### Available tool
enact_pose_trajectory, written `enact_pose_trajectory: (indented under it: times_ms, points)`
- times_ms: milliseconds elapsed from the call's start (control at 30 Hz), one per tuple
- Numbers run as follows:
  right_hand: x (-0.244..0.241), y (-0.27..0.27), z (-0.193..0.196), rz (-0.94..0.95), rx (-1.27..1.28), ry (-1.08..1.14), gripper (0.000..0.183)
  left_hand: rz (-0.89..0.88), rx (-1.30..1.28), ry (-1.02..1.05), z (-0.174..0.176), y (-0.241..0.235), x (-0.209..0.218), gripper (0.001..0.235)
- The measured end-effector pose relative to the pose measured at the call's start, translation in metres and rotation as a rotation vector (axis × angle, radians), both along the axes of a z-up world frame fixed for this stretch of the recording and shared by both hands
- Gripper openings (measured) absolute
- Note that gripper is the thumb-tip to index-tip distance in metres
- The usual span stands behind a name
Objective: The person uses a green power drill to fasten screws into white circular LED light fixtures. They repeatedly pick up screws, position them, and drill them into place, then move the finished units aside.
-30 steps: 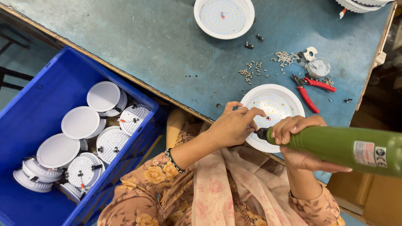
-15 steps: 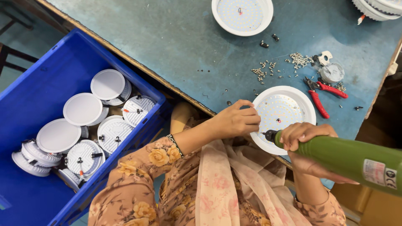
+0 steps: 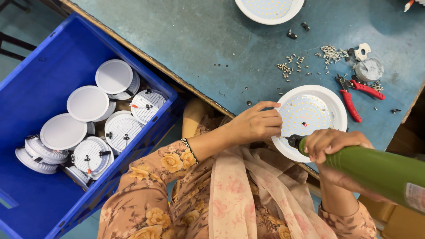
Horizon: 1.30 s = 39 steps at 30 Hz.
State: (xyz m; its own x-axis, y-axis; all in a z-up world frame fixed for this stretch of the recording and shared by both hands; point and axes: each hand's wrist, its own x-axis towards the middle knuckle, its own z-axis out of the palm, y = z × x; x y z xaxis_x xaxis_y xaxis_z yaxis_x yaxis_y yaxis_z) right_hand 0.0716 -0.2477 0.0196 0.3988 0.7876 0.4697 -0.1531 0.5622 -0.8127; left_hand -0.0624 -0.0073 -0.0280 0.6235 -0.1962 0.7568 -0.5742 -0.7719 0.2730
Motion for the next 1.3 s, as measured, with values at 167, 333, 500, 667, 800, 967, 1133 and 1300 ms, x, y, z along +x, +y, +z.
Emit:
enact_pose_trajectory:
  times_ms: [167, 333, 500, 667, 800, 967, 1133, 1300]
  points:
    - [0.003, -0.011, 0.017, -0.066, -0.274, -0.063, 0.077, 0.010, -0.015, -0.019, 0.001, 0.000, 0.000, 0.008]
    - [-0.005, -0.002, -0.003, -0.034, -0.026, -0.082, 0.091, -0.017, -0.030, -0.037, 0.003, -0.005, -0.002, 0.009]
    - [0.009, -0.014, -0.003, -0.190, -0.020, 0.003, 0.099, -0.021, -0.085, 0.004, 0.004, -0.003, -0.001, 0.013]
    - [0.026, -0.029, 0.004, -0.194, 0.002, -0.017, 0.111, -0.039, 0.004, -0.012, 0.011, 0.001, 0.001, 0.012]
    - [0.019, -0.031, -0.008, -0.271, 0.066, 0.041, 0.114, -0.044, -0.040, 0.006, 0.010, 0.000, -0.002, 0.011]
    - [0.012, -0.038, -0.005, -0.275, 0.071, 0.039, 0.118, -0.033, -0.005, 0.023, 0.013, 0.000, -0.005, 0.009]
    - [0.012, -0.045, 0.002, -0.310, 0.071, 0.030, 0.120, 0.039, 0.067, 0.010, 0.016, -0.006, -0.005, 0.011]
    - [0.002, -0.055, 0.003, -0.445, 0.074, 0.045, 0.111, 0.150, 0.058, 0.091, 0.036, -0.053, -0.001, 0.016]
